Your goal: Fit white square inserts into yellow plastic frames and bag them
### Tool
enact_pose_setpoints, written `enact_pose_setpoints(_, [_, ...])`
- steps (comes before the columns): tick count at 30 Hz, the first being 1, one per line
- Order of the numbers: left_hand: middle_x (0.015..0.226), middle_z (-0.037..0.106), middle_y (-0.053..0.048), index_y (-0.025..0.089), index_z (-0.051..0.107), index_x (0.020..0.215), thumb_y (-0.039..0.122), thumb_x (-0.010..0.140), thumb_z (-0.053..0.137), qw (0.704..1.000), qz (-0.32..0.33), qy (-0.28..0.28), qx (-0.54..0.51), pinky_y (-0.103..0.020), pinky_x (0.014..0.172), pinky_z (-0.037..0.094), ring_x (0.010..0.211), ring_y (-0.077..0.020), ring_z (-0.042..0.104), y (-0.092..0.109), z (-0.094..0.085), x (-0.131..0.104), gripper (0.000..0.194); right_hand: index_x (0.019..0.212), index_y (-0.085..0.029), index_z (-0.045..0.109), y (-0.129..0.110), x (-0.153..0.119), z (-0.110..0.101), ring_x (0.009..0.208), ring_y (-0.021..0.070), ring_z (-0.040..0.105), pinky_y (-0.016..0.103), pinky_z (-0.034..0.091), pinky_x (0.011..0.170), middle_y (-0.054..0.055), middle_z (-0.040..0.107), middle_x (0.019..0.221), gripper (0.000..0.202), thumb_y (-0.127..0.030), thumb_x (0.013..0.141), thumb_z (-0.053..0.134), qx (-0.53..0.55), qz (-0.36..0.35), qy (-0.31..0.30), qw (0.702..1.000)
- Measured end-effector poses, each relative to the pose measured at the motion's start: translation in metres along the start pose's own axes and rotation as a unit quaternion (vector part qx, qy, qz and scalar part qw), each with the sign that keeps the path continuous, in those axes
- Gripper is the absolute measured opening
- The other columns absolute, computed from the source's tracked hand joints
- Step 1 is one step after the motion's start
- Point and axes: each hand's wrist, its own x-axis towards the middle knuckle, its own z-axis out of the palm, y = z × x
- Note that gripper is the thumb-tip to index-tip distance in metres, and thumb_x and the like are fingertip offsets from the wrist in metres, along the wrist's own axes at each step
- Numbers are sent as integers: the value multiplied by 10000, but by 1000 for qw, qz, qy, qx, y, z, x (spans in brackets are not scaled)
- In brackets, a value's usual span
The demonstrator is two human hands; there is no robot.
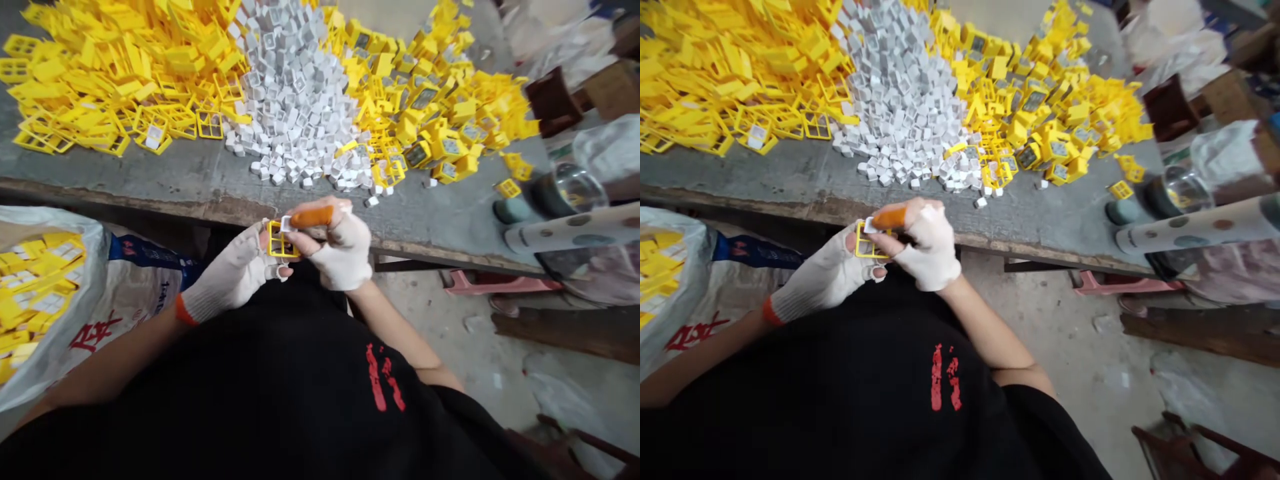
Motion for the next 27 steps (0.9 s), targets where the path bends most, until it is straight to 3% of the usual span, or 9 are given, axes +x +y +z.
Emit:
enact_pose_setpoints(6, [1159, 807, -62, 221, 845, 1201, 481, 770, 1118, 999, -35, -30, 2, -259, 697, 681, 908, -186, 766, -8, -4, 1, 572, 1092, -325, 875, -8, -14, 10, 1119, 311, 788, 541, 593, 1086, 64, 877, 1139, 150, -465, 1069, 829, -55, 32, -73, 995])
enact_pose_setpoints(11, [1179, 811, -53, 234, 835, 1195, 449, 749, 1134, 996, -66, -55, -15, -290, 703, 710, 892, -195, 783, -6, -9, 4, 578, 1095, -329, 885, -9, -17, 11, 1072, 299, 773, 526, 633, 1036, 64, 873, 1130, 228, -532, 1093, 779, 0, 41, -23, 999])
enact_pose_setpoints(14, [1110, 822, -43, 238, 855, 1162, 420, 780, 1120, 997, -52, -39, -37, -277, 696, 718, 880, -199, 801, -2, -11, 7, 500, 1151, -335, 900, -7, -8, 4, 1150, 296, 771, 498, 630, 1065, 59, 882, 1241, 295, -580, 1121, 739, -24, 56, -97, 993])
enact_pose_setpoints(17, [1105, 837, -46, 232, 876, 1140, 397, 735, 1145, 997, -50, -15, -53, -258, 664, 717, 869, -195, 807, -5, -13, 12, 514, 1254, -330, 896, -2, -2, -6, 1138, 273, 769, 477, 584, 1053, 57, 884, 1328, 337, -556, 1177, 659, -72, 13, -163, 984])
enact_pose_setpoints(22, [1048, 831, -50, 227, 891, 1086, 433, 722, 1148, 998, -44, 19, -40, -244, 654, 699, 878, -197, 798, -13, -14, 18, 491, 1288, -356, 883, 12, -7, -10, 1068, 268, 730, 479, 488, 1000, 50, 899, 1242, 329, -488, 1210, 592, -156, -40, -163, 973])
enact_pose_setpoints(27, [1087, 847, -66, 240, 902, 1137, 400, 742, 1133, 1000, -18, 26, 1, -287, 681, 706, 915, -226, 806, -7, -9, 21, 485, 1122, -340, 889, 9, -6, -5, 1032, 271, 698, 489, 456, 1002, 43, 879, 1098, 295, -485, 1182, 639, -159, -38, -151, 975])
